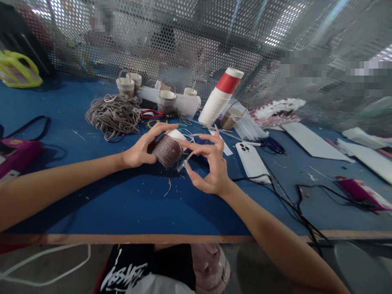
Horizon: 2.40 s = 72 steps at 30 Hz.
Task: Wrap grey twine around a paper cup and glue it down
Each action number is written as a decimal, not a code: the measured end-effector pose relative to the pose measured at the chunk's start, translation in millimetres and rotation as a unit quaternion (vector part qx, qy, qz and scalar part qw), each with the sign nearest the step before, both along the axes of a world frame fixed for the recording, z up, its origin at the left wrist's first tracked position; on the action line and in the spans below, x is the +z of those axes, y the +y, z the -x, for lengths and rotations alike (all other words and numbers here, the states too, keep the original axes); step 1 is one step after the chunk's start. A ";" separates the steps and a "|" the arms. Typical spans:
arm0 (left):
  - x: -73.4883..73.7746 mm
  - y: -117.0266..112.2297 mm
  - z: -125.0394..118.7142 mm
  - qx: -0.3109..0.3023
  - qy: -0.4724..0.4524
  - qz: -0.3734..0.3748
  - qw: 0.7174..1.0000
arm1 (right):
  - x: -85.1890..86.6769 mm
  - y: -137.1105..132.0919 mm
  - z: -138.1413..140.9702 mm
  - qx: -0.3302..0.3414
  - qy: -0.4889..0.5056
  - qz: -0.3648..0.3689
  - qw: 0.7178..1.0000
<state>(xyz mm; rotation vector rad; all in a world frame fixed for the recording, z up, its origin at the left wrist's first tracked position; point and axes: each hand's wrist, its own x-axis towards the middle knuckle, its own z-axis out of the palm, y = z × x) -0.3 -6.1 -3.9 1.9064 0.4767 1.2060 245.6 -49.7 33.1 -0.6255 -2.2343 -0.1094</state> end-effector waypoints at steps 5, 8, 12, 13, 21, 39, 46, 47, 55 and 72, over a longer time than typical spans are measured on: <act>0.7 0.8 2.7 -0.001 -0.004 0.003 1.000 | 2.2 -0.9 -1.8 0.013 0.030 0.004 0.999; 0.2 1.3 3.0 -0.007 -0.012 -0.001 1.000 | 3.6 -1.2 -2.5 0.014 0.032 0.008 0.999; -1.3 2.8 1.6 -0.024 -0.028 -0.003 0.999 | 5.1 -2.4 -1.9 0.007 0.033 0.001 0.999; -1.8 3.3 1.1 -0.031 -0.036 -0.001 0.999 | 5.1 -2.5 -1.7 0.000 0.034 -0.005 0.999; -2.3 4.2 0.7 -0.054 -0.054 0.021 0.997 | 0.7 -0.9 -3.5 -0.033 0.022 -0.141 0.989; -1.7 2.8 -0.1 -0.062 -0.055 0.036 0.996 | 1.9 -2.0 -2.2 0.009 -0.007 -0.089 0.996; -2.4 -0.7 -5.3 -0.051 -0.092 0.080 0.991 | 3.7 -2.5 -4.0 -0.015 -0.045 -0.176 0.983; -2.3 -0.8 -5.9 -0.054 -0.096 0.082 0.990 | 4.0 -2.5 -4.3 -0.018 -0.050 -0.183 0.982; -7.4 3.6 -5.1 -0.050 -0.105 0.061 0.991 | 2.4 -1.6 -3.6 -0.027 -0.022 -0.217 0.976; -12.1 2.7 -11.6 0.051 -0.002 -0.112 0.992 | -13.0 15.8 -2.2 -0.007 0.002 0.083 0.997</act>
